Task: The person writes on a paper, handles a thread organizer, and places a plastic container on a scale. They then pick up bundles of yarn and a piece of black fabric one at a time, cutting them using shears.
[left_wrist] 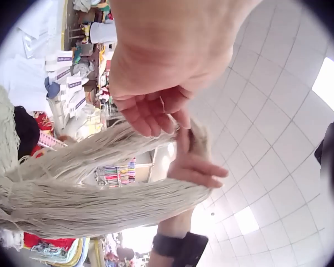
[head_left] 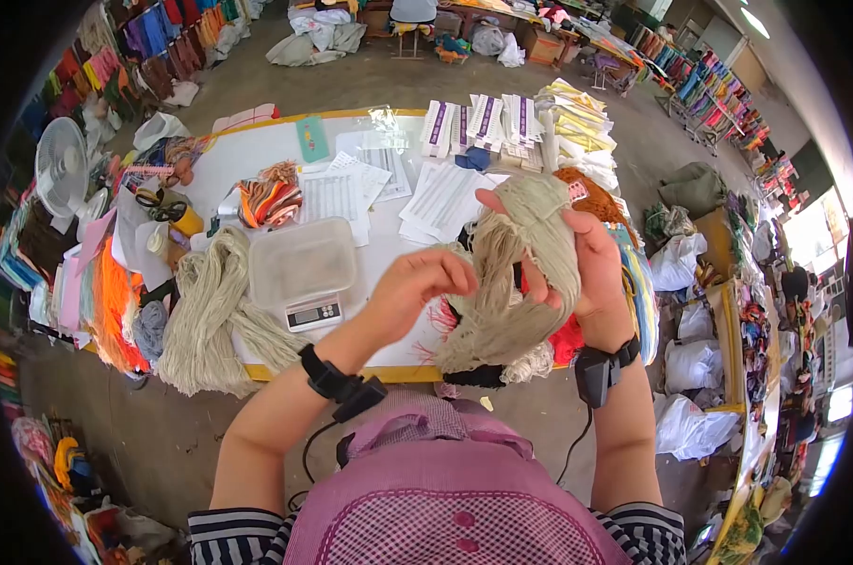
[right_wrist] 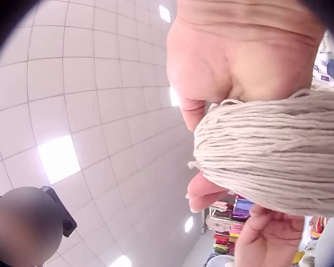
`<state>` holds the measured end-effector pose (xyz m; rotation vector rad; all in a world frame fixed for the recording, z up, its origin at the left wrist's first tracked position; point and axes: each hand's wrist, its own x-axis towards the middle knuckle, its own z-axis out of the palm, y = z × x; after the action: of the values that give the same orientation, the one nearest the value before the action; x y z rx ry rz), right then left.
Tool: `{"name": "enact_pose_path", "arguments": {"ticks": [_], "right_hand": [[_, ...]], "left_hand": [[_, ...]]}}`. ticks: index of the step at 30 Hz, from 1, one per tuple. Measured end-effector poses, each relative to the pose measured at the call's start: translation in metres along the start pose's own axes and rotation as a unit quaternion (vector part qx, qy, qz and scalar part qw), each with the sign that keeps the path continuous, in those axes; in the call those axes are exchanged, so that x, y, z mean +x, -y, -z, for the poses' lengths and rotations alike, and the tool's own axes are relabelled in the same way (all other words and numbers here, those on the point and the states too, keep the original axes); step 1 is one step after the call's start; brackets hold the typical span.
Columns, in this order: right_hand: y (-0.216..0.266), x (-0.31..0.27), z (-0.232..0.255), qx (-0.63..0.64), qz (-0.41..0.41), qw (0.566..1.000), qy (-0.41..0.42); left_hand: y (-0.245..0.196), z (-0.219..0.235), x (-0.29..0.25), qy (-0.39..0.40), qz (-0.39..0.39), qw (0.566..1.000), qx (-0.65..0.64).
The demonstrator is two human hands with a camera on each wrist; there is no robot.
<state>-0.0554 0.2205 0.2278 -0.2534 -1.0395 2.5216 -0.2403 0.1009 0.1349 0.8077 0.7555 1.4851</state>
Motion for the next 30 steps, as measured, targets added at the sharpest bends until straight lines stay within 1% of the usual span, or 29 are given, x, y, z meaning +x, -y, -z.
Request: {"name": "enact_pose_path", "arguments": {"ticks": [2, 4, 5, 6, 8, 9, 10, 12, 13, 14, 15, 16, 17, 18, 19, 20, 21, 22, 23, 24, 25, 26, 27, 28, 29, 30], "right_hand": [[0.006, -0.001, -0.006, -0.006, 0.013, 1.000, 0.018], [0.008, -0.007, -0.010, -0.025, 0.025, 0.999, 0.016], [0.007, -0.010, -0.008, -0.030, 0.029, 0.999, -0.005], [0.009, -0.014, -0.007, -0.030, 0.029, 0.999, -0.002], [0.010, -0.021, -0.007, -0.011, 0.067, 0.988, 0.135], [0.012, -0.037, -0.038, -0.016, 0.086, 0.994, -0.070], [0.013, -0.045, -0.042, -0.018, 0.087, 0.994, -0.068], [0.021, -0.060, -0.038, 0.041, 0.176, 0.983, -0.017], [0.031, -0.067, -0.028, 0.004, 0.169, 0.984, 0.052], [0.039, -0.073, -0.020, -0.034, 0.161, 0.979, 0.120], [0.043, -0.080, -0.022, -0.050, 0.173, 0.980, 0.083], [0.042, -0.090, -0.014, -0.051, 0.176, 0.980, 0.082], [0.041, -0.102, 0.003, -0.070, 0.197, 0.978, -0.030], [0.038, -0.111, 0.020, -0.086, 0.215, 0.962, -0.141], [0.035, -0.115, 0.036, -0.103, 0.210, 0.938, -0.257], [0.032, -0.120, 0.053, -0.116, 0.203, 0.899, -0.371], [0.030, -0.130, 0.073, -0.152, 0.187, 0.913, -0.330], [0.025, -0.131, 0.092, -0.166, 0.173, 0.890, -0.387], [0.021, -0.132, 0.105, -0.218, 0.142, 0.892, -0.369], [0.018, -0.132, 0.115, -0.269, 0.111, 0.891, -0.348], [0.015, -0.129, 0.121, -0.265, 0.115, 0.891, -0.352], [0.010, -0.125, 0.126, -0.363, 0.071, 0.859, -0.354], [0.005, -0.121, 0.127, -0.456, 0.026, 0.817, -0.353], [-0.002, -0.113, 0.121, -0.452, 0.029, 0.816, -0.359], [-0.014, -0.099, 0.112, -0.439, 0.109, 0.834, -0.315], [-0.025, -0.086, 0.103, -0.424, 0.189, 0.844, -0.268]], "left_hand": [[0.024, 0.000, -0.005, 0.065, 0.049, 0.997, 0.005], [0.050, -0.014, -0.008, 0.084, 0.097, 0.992, -0.015], [0.063, -0.019, -0.007, 0.078, 0.123, 0.989, -0.034], [0.072, -0.021, -0.002, 0.076, 0.122, 0.989, -0.032], [0.089, -0.022, 0.012, 0.047, 0.164, 0.983, -0.072], [0.097, -0.019, 0.020, 0.016, 0.146, 0.986, -0.084], [0.101, -0.013, 0.025, 0.016, 0.143, 0.986, -0.084], [0.102, -0.001, 0.037, -0.078, 0.162, 0.984, 0.009], [0.084, 0.006, 0.033, -0.027, 0.090, 0.944, 0.317], [0.079, 0.010, 0.036, -0.024, 0.089, 0.944, 0.317], [0.075, 0.013, 0.039, -0.077, 0.059, 0.951, 0.293], [0.069, 0.016, 0.042, -0.131, 0.029, 0.954, 0.267], [0.060, 0.020, 0.045, -0.128, 0.027, 0.954, 0.269], [0.045, 0.021, 0.046, -0.134, -0.107, 0.934, 0.313], [0.030, 0.021, 0.046, -0.138, -0.239, 0.896, 0.349], [0.014, 0.021, 0.044, -0.132, -0.241, 0.896, 0.350], [-0.001, 0.021, 0.041, -0.104, -0.216, 0.923, 0.302], [-0.012, 0.016, 0.040, -0.075, -0.188, 0.946, 0.253], [-0.018, 0.008, 0.040, -0.068, -0.187, 0.947, 0.254], [-0.023, 0.001, 0.039, -0.040, -0.176, 0.971, 0.159], [-0.027, -0.005, 0.038, -0.012, -0.162, 0.985, 0.064], [-0.031, -0.013, 0.035, -0.007, -0.158, 0.985, 0.066], [-0.032, -0.022, 0.033, 0.023, -0.143, 0.989, -0.009], [-0.031, -0.029, 0.033, 0.053, -0.128, 0.987, -0.085], [-0.027, -0.033, 0.035, 0.059, -0.123, 0.987, -0.083], [-0.021, -0.037, 0.037, 0.082, -0.126, 0.984, -0.095]]}}
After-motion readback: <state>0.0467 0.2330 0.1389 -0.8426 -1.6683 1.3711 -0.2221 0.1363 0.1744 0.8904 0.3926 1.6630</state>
